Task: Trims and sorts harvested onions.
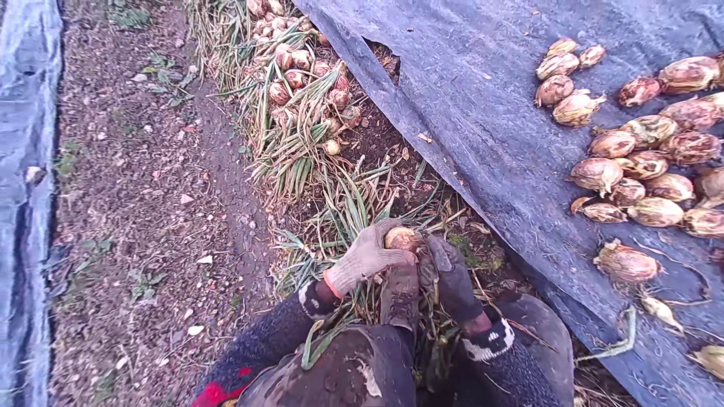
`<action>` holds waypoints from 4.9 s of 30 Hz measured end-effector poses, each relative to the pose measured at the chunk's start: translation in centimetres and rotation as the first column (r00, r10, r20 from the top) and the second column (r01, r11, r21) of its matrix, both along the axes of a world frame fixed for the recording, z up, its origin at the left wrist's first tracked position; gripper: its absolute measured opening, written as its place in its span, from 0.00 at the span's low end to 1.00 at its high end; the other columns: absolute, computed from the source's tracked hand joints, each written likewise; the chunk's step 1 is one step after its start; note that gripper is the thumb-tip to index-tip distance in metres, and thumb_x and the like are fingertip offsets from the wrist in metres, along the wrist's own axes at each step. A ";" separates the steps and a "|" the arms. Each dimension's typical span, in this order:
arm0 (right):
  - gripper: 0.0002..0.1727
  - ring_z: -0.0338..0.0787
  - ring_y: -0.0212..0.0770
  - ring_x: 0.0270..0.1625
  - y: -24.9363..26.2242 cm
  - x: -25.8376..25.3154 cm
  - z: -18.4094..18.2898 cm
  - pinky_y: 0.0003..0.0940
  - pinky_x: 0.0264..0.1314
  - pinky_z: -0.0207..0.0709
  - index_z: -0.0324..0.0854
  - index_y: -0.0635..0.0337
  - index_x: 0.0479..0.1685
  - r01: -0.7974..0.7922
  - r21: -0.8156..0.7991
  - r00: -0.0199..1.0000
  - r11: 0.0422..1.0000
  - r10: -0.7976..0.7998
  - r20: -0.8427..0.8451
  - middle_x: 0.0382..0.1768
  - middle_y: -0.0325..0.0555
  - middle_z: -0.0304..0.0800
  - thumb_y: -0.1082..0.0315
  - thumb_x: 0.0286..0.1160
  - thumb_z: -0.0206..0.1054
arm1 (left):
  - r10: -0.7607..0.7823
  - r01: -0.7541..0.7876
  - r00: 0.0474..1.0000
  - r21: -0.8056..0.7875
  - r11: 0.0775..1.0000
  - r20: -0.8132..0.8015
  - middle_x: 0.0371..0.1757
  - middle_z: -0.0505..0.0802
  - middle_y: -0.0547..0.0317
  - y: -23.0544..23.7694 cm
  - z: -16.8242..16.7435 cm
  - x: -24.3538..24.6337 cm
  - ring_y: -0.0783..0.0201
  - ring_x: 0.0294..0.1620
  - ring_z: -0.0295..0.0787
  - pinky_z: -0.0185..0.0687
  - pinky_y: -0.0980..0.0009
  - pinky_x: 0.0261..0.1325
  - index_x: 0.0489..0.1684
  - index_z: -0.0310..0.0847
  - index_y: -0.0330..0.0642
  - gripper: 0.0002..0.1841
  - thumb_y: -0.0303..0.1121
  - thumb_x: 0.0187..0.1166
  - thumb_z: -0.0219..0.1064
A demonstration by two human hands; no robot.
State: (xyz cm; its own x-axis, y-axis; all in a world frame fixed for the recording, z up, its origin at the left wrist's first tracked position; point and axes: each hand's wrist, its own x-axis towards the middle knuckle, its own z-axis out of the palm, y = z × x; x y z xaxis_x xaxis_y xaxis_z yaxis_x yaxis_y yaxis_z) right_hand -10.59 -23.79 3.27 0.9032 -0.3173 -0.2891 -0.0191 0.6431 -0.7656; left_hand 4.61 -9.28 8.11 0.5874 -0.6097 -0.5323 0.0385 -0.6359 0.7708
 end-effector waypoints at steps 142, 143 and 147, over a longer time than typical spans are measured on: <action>0.48 0.76 0.31 0.14 -4.0 0.7 -0.8 0.27 0.13 0.73 0.79 0.50 0.32 0.100 0.641 0.964 0.761 0.085 -0.252 0.17 0.36 0.77 0.15 0.69 0.32 | -0.475 0.471 0.679 0.164 0.867 0.560 0.56 0.95 0.66 -7.4 -0.3 -1.1 0.67 0.56 0.93 0.89 0.57 0.60 0.56 0.91 0.53 0.16 0.47 0.87 0.60; 0.50 0.77 0.31 0.14 -4.6 0.6 -0.2 0.26 0.13 0.73 0.80 0.50 0.32 0.098 0.681 0.981 0.726 0.043 -0.188 0.18 0.36 0.78 0.13 0.67 0.33 | -0.416 0.442 0.716 0.098 0.892 0.560 0.56 0.95 0.65 -8.3 0.0 0.1 0.69 0.57 0.92 0.88 0.60 0.62 0.53 0.92 0.51 0.14 0.44 0.87 0.61; 0.37 0.87 0.30 0.24 -8.1 -2.6 4.7 0.27 0.29 0.83 0.90 0.53 0.44 0.320 0.407 0.865 0.856 -0.439 0.243 0.23 0.36 0.87 0.29 0.80 0.50 | -0.166 0.128 0.662 0.108 0.986 0.731 0.56 0.96 0.59 -11.6 0.6 9.3 0.64 0.58 0.93 0.88 0.58 0.64 0.54 0.92 0.48 0.15 0.43 0.87 0.60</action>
